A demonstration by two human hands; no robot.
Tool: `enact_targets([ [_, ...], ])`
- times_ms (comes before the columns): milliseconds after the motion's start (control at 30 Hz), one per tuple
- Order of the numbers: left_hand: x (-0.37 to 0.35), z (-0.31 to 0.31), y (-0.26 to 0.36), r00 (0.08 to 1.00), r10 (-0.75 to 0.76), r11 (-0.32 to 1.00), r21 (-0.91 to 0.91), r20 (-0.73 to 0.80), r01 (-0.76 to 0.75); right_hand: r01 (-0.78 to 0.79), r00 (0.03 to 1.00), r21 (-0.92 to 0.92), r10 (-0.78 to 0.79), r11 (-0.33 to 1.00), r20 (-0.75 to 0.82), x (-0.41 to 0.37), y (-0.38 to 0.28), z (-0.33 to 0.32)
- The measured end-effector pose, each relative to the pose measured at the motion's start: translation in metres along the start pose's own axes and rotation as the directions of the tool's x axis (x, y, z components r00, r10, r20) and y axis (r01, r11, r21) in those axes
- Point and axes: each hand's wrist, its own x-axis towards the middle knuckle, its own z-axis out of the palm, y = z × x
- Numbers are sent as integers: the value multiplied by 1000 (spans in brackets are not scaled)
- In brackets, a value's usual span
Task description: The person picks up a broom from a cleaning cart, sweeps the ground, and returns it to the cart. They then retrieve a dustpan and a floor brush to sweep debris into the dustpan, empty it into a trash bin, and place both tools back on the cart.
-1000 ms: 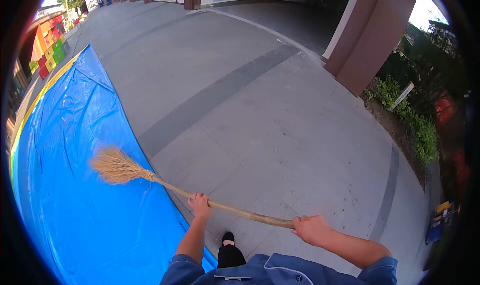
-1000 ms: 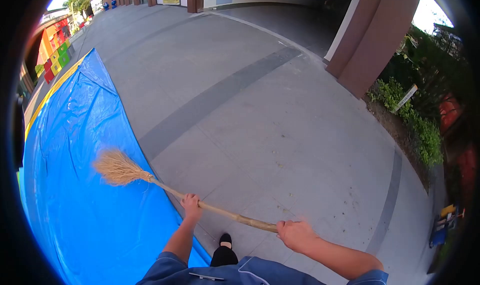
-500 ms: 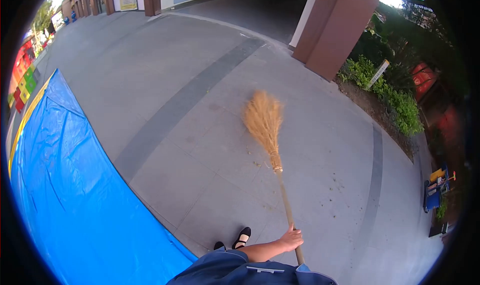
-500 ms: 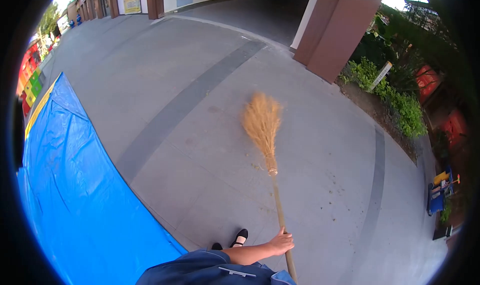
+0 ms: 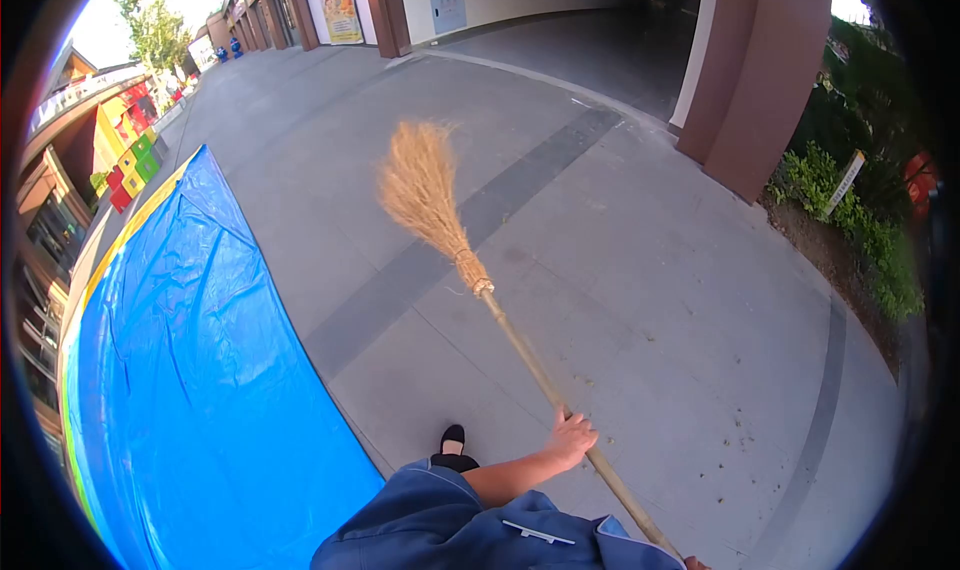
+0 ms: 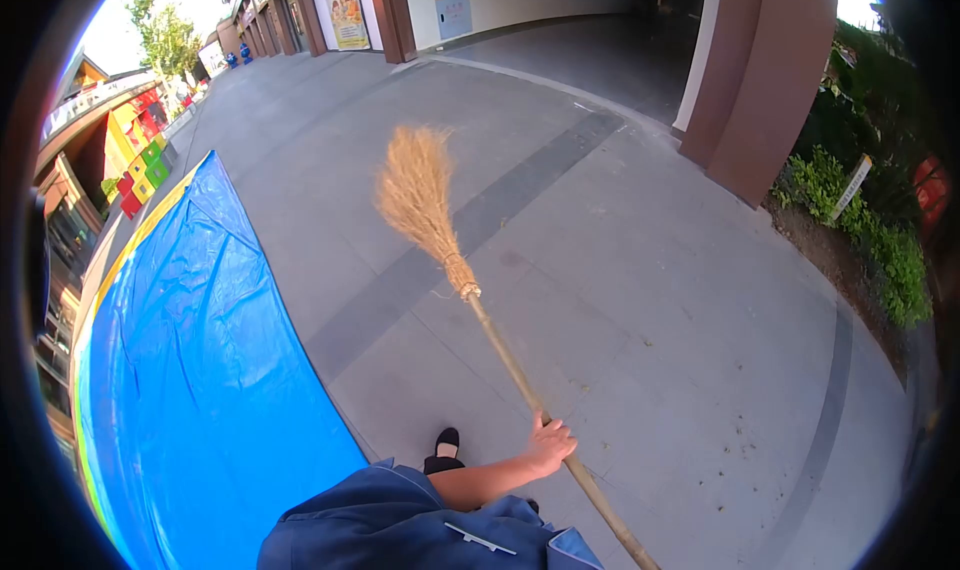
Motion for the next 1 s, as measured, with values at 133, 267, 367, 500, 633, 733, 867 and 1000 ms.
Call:
enact_targets([
  [133,-11,-28,-123,929,-359,933,-29,-94,358,348,936,-129,-353,928,-13,157,-87,-61],
  [267,-34,-41,-262,735,-622,776,-82,-269,626,580,803,-416,-576,700,151,292,-252,-117],
  [367,-76,-37,-361,584,-767,635,-182,-265,751,708,675,-468,-703,529,225,353,-405,-138],
  [500,-60,-57,-420,532,-793,598,-218,-296,771,689,682,-532,-688,492,247,388,-490,-186],
  [633,16,-87,-451,634,-685,724,-240,-359,647,555,806,-559,-565,616,178,393,-483,-203],
  [733,60,-76,-459,790,-571,819,-229,-225,527,456,885,-492,-435,742,164,370,-458,-178],
  [867,120,-63,-422,961,-246,950,-166,125,265,19,952,-250,59,968,300,308,-425,-133],
  [1000,160,-31,-342,936,145,983,-156,322,-98,-305,907,-34,301,952,294,209,-384,-67],
])
